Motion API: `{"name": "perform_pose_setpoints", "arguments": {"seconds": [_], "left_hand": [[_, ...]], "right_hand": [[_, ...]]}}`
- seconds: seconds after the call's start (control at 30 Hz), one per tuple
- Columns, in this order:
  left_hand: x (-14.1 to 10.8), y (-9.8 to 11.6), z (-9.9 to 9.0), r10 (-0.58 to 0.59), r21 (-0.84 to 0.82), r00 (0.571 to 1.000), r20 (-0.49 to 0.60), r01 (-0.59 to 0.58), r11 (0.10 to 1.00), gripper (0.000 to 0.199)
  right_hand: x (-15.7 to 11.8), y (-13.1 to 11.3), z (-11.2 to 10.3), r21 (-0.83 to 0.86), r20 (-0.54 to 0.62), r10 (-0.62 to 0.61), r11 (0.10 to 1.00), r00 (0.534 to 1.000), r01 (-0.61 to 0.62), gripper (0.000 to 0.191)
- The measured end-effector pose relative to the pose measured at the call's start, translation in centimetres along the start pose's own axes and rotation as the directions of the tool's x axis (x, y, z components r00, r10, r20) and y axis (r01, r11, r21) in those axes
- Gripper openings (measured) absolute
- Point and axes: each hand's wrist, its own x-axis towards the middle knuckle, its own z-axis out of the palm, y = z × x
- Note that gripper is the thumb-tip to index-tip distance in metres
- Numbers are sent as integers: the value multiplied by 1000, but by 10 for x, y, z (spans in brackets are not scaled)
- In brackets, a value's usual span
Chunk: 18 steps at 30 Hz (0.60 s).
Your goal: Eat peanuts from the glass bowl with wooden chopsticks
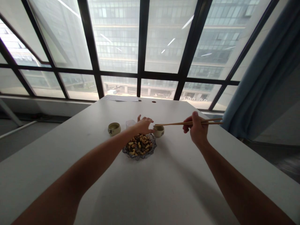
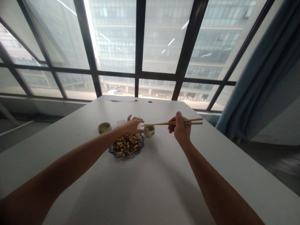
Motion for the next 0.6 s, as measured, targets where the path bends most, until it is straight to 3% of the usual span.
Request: {"name": "perform_pose_setpoints", "arguments": {"seconds": [0.07,0.17,0.27,0.33,0.4,0.5,0.6], "left_hand": [[-29,-18,-9,46,2,976,-213,-47,999,42],[-75,-50,-13,27,-4,894,-448,-32,999,25],[-112,-77,-7,-37,-29,836,-547,25,999,19],[-128,-88,2,-35,-24,822,-568,26,999,18],[-138,-93,11,-14,-16,810,-586,6,1000,19],[-145,-91,20,47,-2,820,-570,-59,998,20],[-147,-84,22,74,-8,844,-531,-92,996,21]], "right_hand": [[-4,-4,4,-4,166,94,996,982,-95,63],[-15,-5,12,-123,437,250,968,864,-217,63],[-30,1,23,-235,585,367,930,723,-282,64],[-41,10,30,-256,622,396,918,675,-302,63],[-52,21,36,-238,638,384,923,668,-303,61],[-63,35,39,-153,569,256,967,781,-205,52],[-66,37,36,-100,417,151,988,896,-120,50]]}}
